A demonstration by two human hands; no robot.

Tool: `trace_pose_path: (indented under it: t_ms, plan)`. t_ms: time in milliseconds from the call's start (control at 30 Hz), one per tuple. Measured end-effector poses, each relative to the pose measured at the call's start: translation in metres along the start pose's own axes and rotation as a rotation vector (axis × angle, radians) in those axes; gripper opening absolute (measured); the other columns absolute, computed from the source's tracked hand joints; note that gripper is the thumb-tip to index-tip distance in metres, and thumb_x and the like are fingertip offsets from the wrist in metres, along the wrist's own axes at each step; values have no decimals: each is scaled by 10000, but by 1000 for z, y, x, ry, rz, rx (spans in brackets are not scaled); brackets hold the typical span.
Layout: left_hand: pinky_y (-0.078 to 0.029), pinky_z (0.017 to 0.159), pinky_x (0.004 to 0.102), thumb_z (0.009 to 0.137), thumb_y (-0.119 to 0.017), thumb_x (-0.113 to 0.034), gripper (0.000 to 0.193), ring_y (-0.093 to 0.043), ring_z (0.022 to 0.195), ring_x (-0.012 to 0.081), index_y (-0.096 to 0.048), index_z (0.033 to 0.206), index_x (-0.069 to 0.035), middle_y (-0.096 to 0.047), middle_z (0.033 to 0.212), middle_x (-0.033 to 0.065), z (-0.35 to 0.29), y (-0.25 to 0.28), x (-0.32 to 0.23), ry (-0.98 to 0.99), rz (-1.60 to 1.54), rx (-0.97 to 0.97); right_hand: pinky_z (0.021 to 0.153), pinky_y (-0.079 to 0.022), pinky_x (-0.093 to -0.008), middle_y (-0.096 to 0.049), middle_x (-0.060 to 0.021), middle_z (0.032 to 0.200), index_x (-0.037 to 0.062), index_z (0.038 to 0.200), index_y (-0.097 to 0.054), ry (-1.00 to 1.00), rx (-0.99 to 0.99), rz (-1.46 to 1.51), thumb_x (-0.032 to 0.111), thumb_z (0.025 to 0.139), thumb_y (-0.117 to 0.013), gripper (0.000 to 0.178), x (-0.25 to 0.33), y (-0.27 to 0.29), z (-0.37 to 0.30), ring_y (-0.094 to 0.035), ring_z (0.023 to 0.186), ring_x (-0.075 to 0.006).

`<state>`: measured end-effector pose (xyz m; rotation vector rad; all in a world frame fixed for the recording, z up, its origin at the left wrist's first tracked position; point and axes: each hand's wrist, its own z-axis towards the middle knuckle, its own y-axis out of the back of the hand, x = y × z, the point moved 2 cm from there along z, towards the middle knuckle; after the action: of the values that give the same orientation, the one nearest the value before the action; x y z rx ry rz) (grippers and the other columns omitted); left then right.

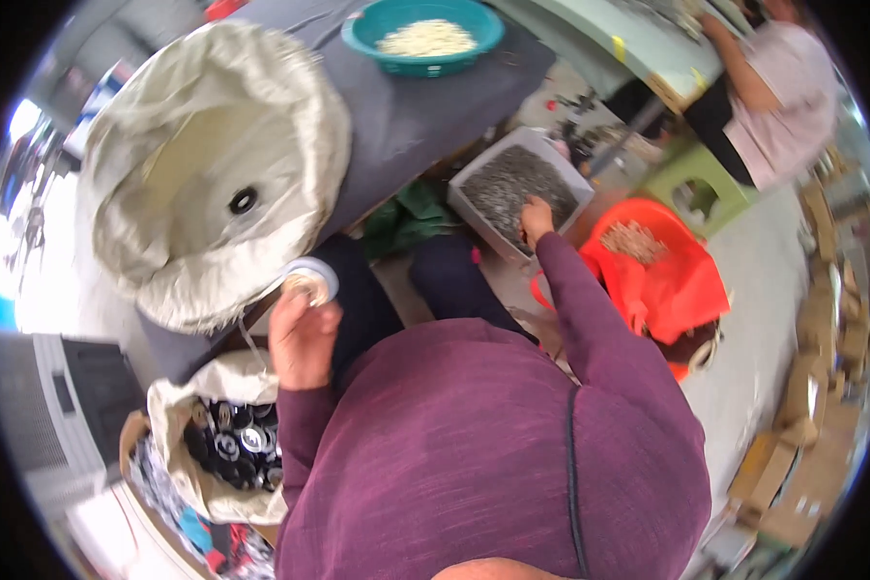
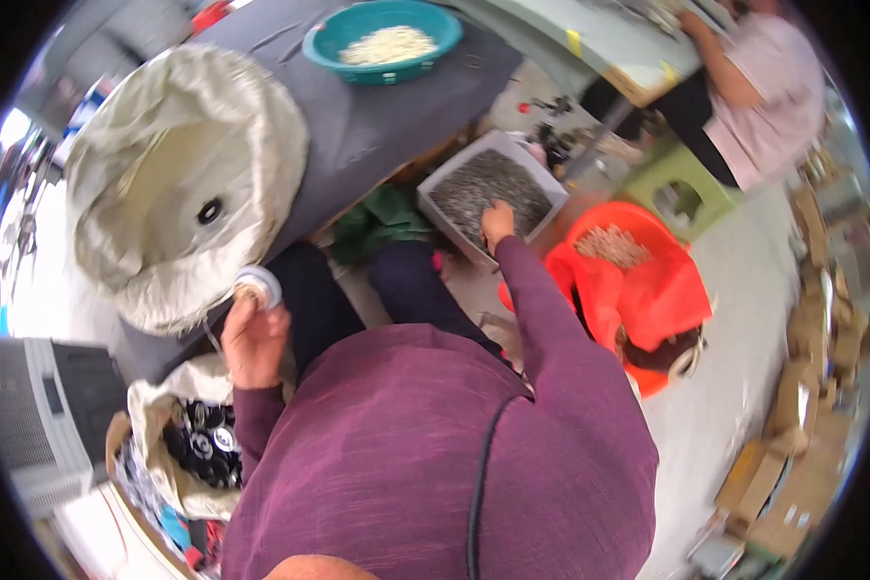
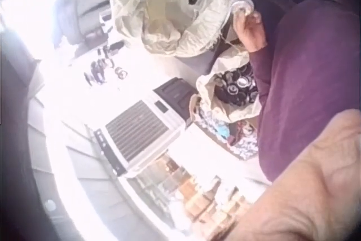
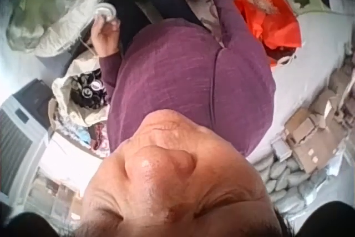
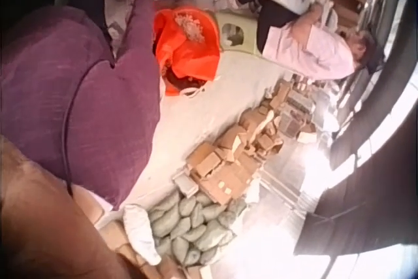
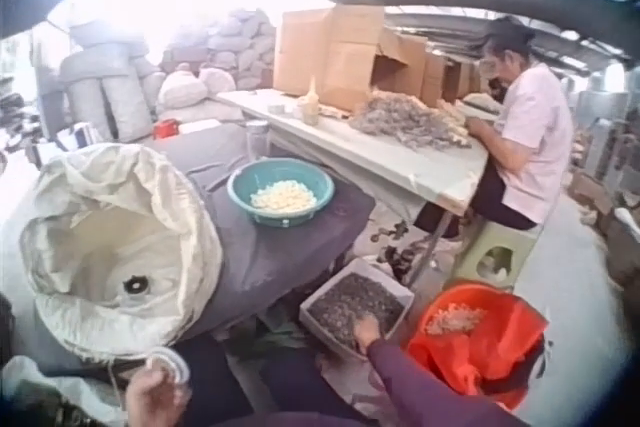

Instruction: The person assembles small industrial plastic and metal components by hand at a workstation, combining a plastic base, a metal spring, and a white pin.

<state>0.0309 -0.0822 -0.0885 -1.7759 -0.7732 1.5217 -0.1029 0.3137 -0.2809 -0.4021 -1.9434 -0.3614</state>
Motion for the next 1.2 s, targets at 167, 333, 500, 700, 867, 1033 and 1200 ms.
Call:
trace_pose_path:
  t_ms: [167, 333, 500, 700, 867, 1033, 1200]
  plan:
    - [-420, 624, 282, 805, -622, -125, 146, -540, 677, 156, -556, 858, -7, -579, 855, 65, 6, -25, 13, 91, -71, 168, 437, -329, -189, -469, 15, 563, -26, 1108, -570, 307, 803, 78, 67, 883, -473, 263, 141, -100, -197, -429, 457, -48]
    - [-416, 570, 271, 820, -625, -177, 188, -551, 625, 144, -561, 917, -30, -600, 816, 49, 6, -41, 18, 198, -23, 154, 404, -308, -191, -536, 10, 668, -11, 1076, -564, 312, 1101, 6, 73, 894, -494, 212, 153, -134, -251, -424, 456, -32]
    - [-407, 519, 240, 835, -590, -152, 220, -558, 614, 136, -553, 1009, -22, -598, 817, 48, -7, -32, 15, 160, -10, 108, 411, -322, -186, -512, 22, 662, 22, 938, -549, 358, 1141, 124, 46, 897, -495, 72, 138, -143, -257, -421, 472, -29]
    - [-395, 421, 179, 806, -555, -14, 336, -551, 517, 88, -553, 1142, -39, -623, 799, 44, -12, -23, -13, -187, 321, -106, 425, -338, -181, -509, 0, 679, 17, 926, -522, 352, 881, 64, 67, 914, -483, 64, 132, -145, -244, -423, 480, -32]
    - [-405, 458, 177, 848, -570, -89, 147, -552, 593, 44, -636, 973, -47, -630, 790, 15, -7, -32, 1, -27, 665, 70, 481, -399, -245, -529, -36, 682, -9, 878, -552, 828, 814, -288, 9, 840, -556, 43, 153, -137, -263, -503, 533, -92]
    - [-387, 446, 177, 886, -586, -178, 150, -483, 561, 22, -625, 947, -46, -576, 721, -29, -4, -27, 16, -3, 746, 130, 538, -447, -302, -563, -123, 712, -9, 869, -558, 1221, 796, -427, -45, 772, -559, 104, 160, -133, -276, -574, 582, -232]
    - [-378, 438, 163, 906, -563, -197, 172, -493, 549, 21, -633, 921, -41, -593, 698, -23, -10, -31, 17, 117, 677, 104, 515, -446, -309, -563, -126, 708, -6, 874, -564, 1218, 880, -457, -65, 756, -577, 133, 160, -127, -272, -582, 584, -245]
